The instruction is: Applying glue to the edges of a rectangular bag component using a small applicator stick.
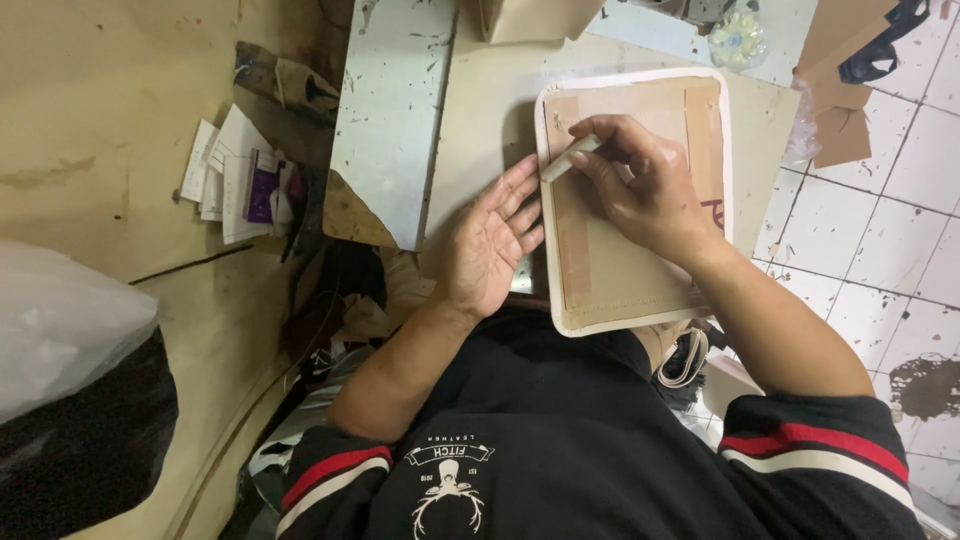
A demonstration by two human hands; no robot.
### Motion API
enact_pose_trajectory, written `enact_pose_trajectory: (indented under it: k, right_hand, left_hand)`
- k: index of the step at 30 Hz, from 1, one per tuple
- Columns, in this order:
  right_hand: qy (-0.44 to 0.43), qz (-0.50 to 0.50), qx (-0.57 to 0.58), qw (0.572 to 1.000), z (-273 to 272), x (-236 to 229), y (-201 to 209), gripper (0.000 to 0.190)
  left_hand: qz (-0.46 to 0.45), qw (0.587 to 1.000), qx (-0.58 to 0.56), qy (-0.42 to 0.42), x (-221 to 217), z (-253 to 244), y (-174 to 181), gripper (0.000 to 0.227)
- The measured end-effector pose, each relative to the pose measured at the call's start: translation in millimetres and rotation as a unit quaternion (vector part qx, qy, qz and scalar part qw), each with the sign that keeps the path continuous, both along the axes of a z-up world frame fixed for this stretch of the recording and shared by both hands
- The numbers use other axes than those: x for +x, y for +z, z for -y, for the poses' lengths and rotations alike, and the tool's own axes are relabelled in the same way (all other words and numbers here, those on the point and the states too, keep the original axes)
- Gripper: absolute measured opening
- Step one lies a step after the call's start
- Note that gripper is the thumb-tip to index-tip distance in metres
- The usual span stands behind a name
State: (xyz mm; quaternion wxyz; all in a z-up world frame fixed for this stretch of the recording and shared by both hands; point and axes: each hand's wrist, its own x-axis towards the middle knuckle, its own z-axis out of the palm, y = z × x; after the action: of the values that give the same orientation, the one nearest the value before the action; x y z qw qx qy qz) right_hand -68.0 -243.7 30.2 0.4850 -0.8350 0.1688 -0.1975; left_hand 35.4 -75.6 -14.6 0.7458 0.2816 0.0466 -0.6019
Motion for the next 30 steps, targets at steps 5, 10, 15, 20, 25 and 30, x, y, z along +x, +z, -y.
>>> enact_pose_trajectory:
  k: [5, 10, 15, 20, 25, 30]
  right_hand:
    - [-0.004, -0.013, -0.059, 0.998, -10, -14, 1, 0.022]
    - [-0.005, -0.006, -0.078, 0.997, -14, -17, 0, 0.02]
    - [0.0, -0.005, -0.09, 0.996, -16, -19, 3, 0.02]
    - [0.011, -0.013, -0.11, 0.994, -24, -26, 1, 0.019]
    - [0.026, -0.012, -0.116, 0.993, -37, -37, 10, 0.015]
    - [0.031, -0.016, -0.121, 0.992, -45, -50, 6, 0.016]
  left_hand:
    - [-0.004, 1.0, -0.013, 0.008, -1, -1, -2, 0.067]
    - [0.0, 1.0, -0.016, -0.015, -7, -8, -3, 0.07]
    - [-0.006, 0.996, 0.023, -0.09, -22, -40, -5, 0.076]
    - [-0.015, 0.992, 0.006, -0.126, -26, -54, -5, 0.077]
    - [-0.005, 0.991, 0.002, -0.136, -21, -52, 6, 0.078]
    - [-0.005, 0.99, -0.011, -0.139, -26, -57, 2, 0.079]
